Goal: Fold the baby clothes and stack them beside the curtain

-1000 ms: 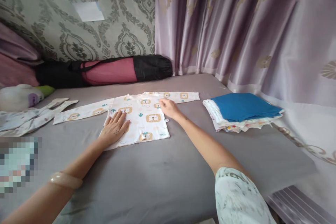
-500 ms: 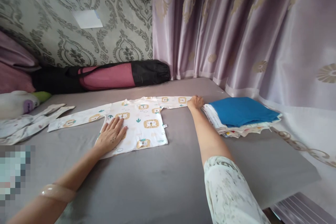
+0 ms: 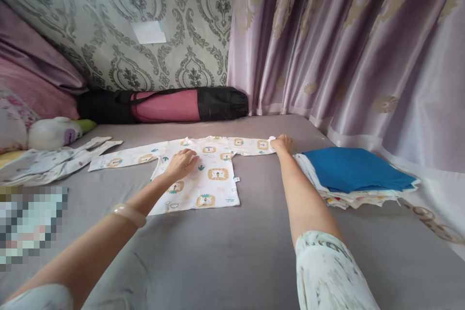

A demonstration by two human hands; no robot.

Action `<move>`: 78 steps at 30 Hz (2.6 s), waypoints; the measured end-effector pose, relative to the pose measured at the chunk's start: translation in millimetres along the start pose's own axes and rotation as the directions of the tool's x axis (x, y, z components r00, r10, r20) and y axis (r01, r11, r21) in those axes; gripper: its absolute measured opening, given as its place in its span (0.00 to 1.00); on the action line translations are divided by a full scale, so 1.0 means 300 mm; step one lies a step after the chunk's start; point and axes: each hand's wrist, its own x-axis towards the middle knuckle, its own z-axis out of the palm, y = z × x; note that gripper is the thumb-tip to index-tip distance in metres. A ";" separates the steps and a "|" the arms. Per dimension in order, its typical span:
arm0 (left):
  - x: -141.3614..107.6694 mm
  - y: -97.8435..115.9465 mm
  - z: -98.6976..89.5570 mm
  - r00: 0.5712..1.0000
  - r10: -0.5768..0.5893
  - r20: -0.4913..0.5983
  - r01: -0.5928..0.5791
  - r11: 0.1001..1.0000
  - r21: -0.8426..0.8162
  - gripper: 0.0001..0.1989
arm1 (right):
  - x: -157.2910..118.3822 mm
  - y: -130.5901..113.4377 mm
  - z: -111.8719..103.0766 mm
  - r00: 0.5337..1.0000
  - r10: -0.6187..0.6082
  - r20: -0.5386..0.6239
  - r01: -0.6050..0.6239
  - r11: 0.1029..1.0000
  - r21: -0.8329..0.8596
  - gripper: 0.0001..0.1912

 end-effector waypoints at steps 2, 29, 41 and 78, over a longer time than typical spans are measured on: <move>0.089 0.044 0.034 0.989 0.144 -0.018 -0.145 0.982 -0.120 0.17 | -0.003 -0.012 -0.015 1.000 -0.002 0.029 -0.003 0.989 0.146 0.10; 0.419 0.241 0.152 0.907 0.232 0.353 -0.201 0.972 -0.121 0.48 | -0.214 -0.349 -0.184 0.976 -0.074 0.207 -0.210 -0.037 0.977 0.07; 0.390 0.239 0.095 0.947 0.199 0.251 -0.133 0.957 -0.257 0.49 | -0.318 -0.490 -0.099 0.953 -0.097 0.287 -0.291 -0.026 0.956 0.10; 0.104 -0.162 0.063 0.864 -0.502 0.052 0.171 0.194 -0.966 0.29 | -0.731 -0.768 0.169 0.719 -0.640 0.270 0.501 0.748 0.436 0.20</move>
